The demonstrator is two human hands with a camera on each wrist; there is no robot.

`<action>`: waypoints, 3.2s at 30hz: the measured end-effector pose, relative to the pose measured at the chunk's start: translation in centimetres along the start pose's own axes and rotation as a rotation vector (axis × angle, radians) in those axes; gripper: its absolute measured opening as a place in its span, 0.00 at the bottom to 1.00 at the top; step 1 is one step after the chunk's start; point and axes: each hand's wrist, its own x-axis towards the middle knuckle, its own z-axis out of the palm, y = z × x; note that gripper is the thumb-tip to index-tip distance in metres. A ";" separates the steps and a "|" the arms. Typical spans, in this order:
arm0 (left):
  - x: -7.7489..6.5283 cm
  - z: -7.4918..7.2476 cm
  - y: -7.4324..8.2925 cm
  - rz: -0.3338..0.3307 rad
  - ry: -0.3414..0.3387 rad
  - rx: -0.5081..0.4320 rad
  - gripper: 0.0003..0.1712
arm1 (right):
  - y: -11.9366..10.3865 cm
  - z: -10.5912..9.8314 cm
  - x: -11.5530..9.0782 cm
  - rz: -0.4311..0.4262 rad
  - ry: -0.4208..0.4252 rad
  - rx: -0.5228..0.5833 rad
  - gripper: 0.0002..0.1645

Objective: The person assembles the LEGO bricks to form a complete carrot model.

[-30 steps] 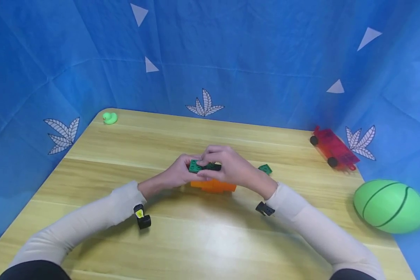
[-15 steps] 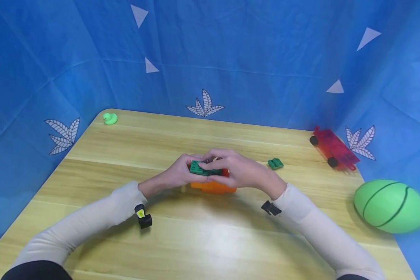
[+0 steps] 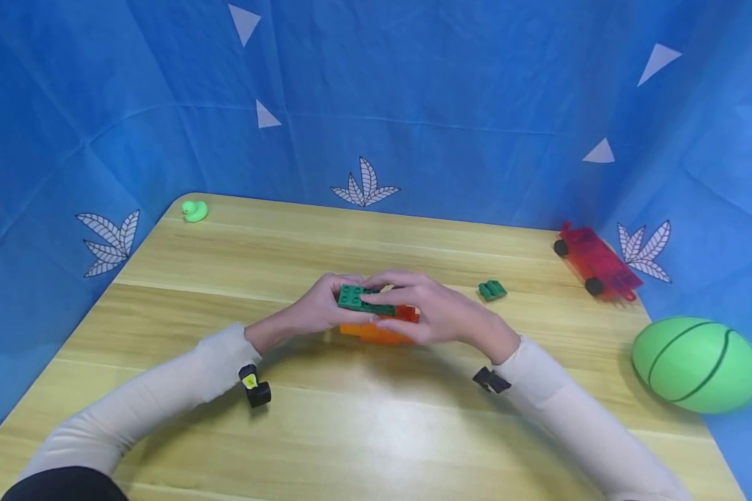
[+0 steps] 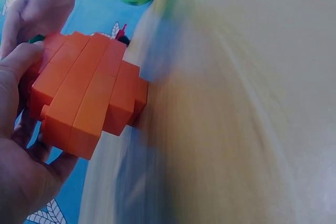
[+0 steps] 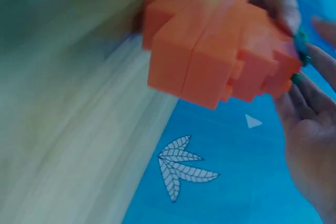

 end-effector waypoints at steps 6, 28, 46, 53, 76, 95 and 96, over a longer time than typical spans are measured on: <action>-0.3 0.4 0.2 -0.060 0.036 0.015 0.20 | 2.8 -3.5 -3.3 0.416 0.007 -0.100 0.23; -0.9 0.3 0.1 -0.059 0.034 -0.027 0.32 | 8.0 -4.6 -8.5 0.804 -0.008 0.029 0.26; -0.7 0.3 0.0 -0.045 0.020 -0.007 0.26 | 2.2 -0.7 -4.6 0.433 0.110 0.508 0.19; -0.7 0.3 0.1 -0.031 0.027 0.017 0.24 | 0.7 -0.5 -4.0 0.420 0.083 0.416 0.17; -0.5 0.4 -0.3 -0.004 0.027 0.026 0.23 | -1.0 -1.6 -2.6 0.371 0.191 0.234 0.21; -0.6 0.4 0.1 -0.013 0.013 0.011 0.22 | -0.8 -1.3 -3.3 0.298 0.203 0.310 0.18; -0.6 0.4 0.1 -0.015 0.014 0.013 0.22 | -0.8 -1.3 -3.4 0.301 0.211 0.305 0.17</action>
